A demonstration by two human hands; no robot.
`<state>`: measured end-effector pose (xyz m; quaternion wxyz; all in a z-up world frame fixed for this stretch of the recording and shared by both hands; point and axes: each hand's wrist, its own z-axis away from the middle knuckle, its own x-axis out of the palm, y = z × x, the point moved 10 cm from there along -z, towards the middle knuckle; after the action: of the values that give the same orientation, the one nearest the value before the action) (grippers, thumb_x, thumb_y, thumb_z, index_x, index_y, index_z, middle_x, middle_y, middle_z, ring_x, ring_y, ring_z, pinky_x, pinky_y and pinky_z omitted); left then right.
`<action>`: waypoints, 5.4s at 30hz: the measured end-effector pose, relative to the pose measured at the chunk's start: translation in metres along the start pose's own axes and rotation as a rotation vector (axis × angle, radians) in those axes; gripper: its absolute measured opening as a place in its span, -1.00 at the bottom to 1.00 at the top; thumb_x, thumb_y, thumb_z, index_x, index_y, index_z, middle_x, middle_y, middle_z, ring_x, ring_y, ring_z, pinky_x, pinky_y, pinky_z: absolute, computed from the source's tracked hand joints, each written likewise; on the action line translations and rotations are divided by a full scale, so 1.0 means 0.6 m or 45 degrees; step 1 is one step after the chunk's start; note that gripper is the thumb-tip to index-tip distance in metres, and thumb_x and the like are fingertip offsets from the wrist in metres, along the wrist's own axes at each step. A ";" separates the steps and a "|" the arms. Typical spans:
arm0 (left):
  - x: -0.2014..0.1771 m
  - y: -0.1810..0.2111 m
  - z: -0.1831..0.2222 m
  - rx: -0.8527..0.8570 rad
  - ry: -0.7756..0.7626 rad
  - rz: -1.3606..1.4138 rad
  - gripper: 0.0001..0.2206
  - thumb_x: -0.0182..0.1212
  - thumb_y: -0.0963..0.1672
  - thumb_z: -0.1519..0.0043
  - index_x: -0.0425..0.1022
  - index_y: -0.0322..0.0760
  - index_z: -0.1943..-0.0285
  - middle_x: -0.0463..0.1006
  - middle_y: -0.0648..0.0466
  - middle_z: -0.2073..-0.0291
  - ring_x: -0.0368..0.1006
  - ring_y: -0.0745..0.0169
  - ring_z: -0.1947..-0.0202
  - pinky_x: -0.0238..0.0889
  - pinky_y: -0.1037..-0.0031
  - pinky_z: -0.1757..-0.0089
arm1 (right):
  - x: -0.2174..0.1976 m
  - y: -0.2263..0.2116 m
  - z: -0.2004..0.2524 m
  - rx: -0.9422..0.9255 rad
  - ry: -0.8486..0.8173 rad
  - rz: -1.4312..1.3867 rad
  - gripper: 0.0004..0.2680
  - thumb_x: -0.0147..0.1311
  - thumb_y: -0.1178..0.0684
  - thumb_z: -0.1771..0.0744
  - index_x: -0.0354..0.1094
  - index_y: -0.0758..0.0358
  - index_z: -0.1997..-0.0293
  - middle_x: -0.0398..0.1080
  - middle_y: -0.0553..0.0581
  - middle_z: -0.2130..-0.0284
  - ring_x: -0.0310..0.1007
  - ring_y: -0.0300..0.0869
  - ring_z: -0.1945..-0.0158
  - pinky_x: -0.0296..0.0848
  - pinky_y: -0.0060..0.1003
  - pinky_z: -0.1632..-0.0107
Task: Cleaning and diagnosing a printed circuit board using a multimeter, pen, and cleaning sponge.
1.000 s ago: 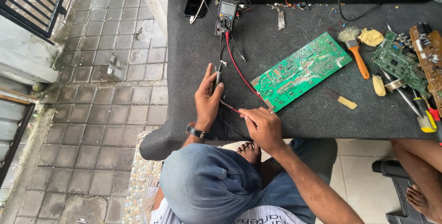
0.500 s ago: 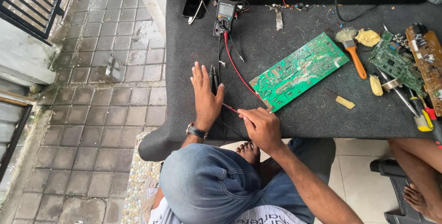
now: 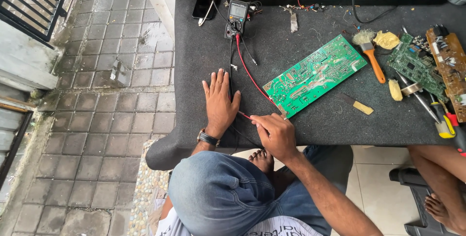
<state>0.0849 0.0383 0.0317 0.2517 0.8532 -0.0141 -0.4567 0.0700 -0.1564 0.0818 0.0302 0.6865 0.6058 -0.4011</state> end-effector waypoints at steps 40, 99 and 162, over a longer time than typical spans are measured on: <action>-0.017 0.008 -0.003 -0.025 -0.036 0.084 -0.42 0.29 -0.04 -0.18 0.31 -0.18 -0.41 0.24 -0.04 -0.44 0.06 -0.15 -0.47 -0.31 -0.17 -0.37 | -0.010 -0.010 -0.001 -0.043 0.034 0.019 -0.82 0.12 0.17 -0.31 0.59 -0.03 0.11 0.58 -0.18 0.36 0.50 -0.19 0.36 0.39 -0.31 0.21; 0.034 0.296 0.028 0.583 -0.346 0.063 -0.42 0.12 0.14 -0.33 0.25 0.02 -0.52 -0.02 -0.09 -0.56 -0.23 -0.27 -0.56 -0.46 -0.34 -0.34 | -0.306 0.309 0.120 0.268 0.197 0.533 -0.89 0.36 0.09 -0.35 0.63 0.15 0.06 0.48 0.02 0.13 0.40 -0.03 0.03 0.38 -0.12 -0.03; 0.044 0.212 0.071 0.287 -0.324 0.277 -0.25 0.30 0.14 -0.26 0.14 -0.21 -0.54 -0.04 -0.18 -0.54 -0.11 -0.25 -0.54 -0.30 0.02 -0.43 | -0.204 0.292 0.047 0.604 0.396 -0.315 -0.88 0.17 0.11 -0.43 0.54 0.35 0.17 0.52 0.25 0.57 0.44 -0.18 0.62 0.38 -0.38 0.52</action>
<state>0.0927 -0.0972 0.0479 0.1985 0.8048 -0.1888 -0.5265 0.2122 -0.3166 0.0569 -0.2731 0.6485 0.5715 -0.4221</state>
